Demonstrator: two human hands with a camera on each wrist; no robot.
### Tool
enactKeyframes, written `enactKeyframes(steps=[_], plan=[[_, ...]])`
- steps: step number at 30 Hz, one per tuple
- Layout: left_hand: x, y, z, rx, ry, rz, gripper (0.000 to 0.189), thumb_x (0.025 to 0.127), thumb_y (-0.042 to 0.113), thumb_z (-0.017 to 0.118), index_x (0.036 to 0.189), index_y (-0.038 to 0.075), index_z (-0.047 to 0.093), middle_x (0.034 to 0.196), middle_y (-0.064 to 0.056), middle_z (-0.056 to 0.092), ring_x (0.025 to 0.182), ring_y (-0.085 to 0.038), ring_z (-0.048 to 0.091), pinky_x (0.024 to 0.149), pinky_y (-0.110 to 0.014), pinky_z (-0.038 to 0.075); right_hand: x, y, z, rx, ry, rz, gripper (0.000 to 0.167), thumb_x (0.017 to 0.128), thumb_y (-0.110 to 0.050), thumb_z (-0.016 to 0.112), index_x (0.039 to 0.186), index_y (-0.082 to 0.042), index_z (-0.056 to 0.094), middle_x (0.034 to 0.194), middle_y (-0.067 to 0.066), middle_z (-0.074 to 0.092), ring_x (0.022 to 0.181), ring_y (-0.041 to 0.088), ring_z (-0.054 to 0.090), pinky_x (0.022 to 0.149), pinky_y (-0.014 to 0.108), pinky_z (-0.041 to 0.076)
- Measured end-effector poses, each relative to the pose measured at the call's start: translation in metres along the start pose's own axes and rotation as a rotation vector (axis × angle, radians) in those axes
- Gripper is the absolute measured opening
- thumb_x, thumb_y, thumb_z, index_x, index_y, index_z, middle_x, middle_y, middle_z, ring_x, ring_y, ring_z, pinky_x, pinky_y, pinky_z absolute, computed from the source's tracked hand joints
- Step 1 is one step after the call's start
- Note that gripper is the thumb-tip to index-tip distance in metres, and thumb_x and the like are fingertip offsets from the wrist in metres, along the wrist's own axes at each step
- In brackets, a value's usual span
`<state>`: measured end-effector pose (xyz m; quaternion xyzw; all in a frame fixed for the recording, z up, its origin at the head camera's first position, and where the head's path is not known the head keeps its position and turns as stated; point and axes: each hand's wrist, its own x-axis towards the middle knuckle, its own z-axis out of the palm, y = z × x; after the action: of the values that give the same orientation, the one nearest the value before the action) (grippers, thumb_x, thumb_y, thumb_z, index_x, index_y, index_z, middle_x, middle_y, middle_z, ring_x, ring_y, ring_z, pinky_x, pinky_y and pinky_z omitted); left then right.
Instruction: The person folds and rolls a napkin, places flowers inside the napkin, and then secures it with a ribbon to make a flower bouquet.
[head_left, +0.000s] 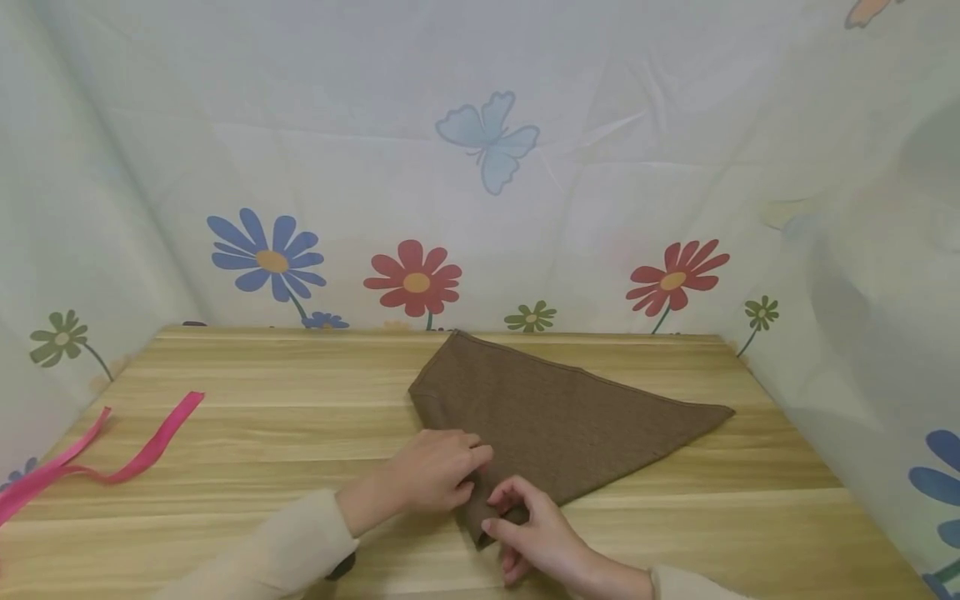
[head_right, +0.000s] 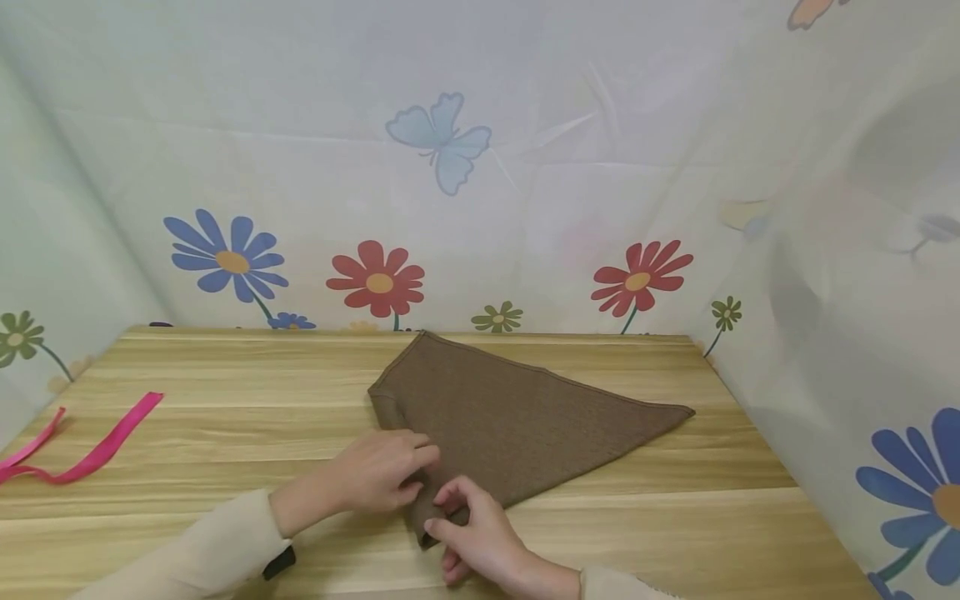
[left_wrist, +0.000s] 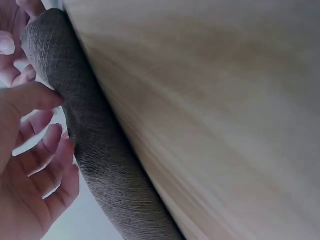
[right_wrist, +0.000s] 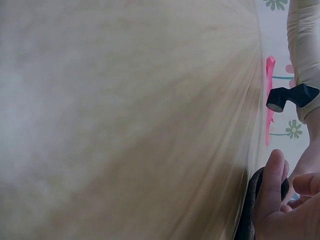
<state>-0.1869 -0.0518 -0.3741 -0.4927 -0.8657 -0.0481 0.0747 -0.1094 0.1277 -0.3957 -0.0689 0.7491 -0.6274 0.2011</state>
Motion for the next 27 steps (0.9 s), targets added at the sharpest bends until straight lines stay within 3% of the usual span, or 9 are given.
enactKeyframes(steps=[6, 10, 17, 27], plan=[[-0.008, 0.001, 0.002, -0.08, -0.015, -0.029, 0.008, 0.081, 0.019, 0.064, 0.074, 0.016, 0.061, 0.069, 0.009, 0.052, 0.06, -0.001, 0.045, 0.051, -0.015, 0.037, 0.0, 0.001, -0.001, -0.012, 0.001, -0.016, 0.027, 0.086, -0.015, 0.061, 0.107, -0.002, 0.049, 0.102, 0.009, 0.048, 0.047, 0.011, 0.053, 0.043, 0.028, 0.049], [-0.014, 0.002, 0.004, -0.085, 0.004, -0.002, 0.007, 0.082, 0.02, 0.063, 0.082, 0.015, 0.067, 0.076, 0.007, 0.057, 0.069, -0.004, 0.051, 0.057, -0.016, 0.042, 0.001, 0.003, -0.002, -0.014, 0.0, -0.012, 0.026, 0.086, -0.016, 0.061, 0.107, -0.004, 0.051, 0.102, 0.008, 0.049, 0.047, 0.011, 0.053, 0.043, 0.028, 0.049], [-0.023, 0.003, 0.004, -0.073, -0.011, 0.025, 0.02, 0.082, 0.024, 0.064, 0.098, 0.013, 0.069, 0.094, 0.003, 0.062, 0.087, -0.008, 0.054, 0.068, -0.019, 0.047, 0.002, 0.004, -0.003, -0.033, -0.003, -0.036, 0.028, 0.085, -0.016, 0.062, 0.107, -0.002, 0.05, 0.101, 0.01, 0.048, 0.046, 0.01, 0.052, 0.043, 0.027, 0.049], [-0.025, 0.003, 0.0, -0.081, -0.042, 0.044, 0.026, 0.079, 0.017, 0.067, 0.105, 0.013, 0.068, 0.101, 0.001, 0.062, 0.096, -0.011, 0.055, 0.078, -0.022, 0.047, 0.002, 0.004, -0.004, -0.035, 0.003, -0.025, 0.026, 0.084, -0.014, 0.062, 0.105, -0.003, 0.051, 0.1, 0.009, 0.047, 0.046, 0.01, 0.052, 0.043, 0.028, 0.049]])
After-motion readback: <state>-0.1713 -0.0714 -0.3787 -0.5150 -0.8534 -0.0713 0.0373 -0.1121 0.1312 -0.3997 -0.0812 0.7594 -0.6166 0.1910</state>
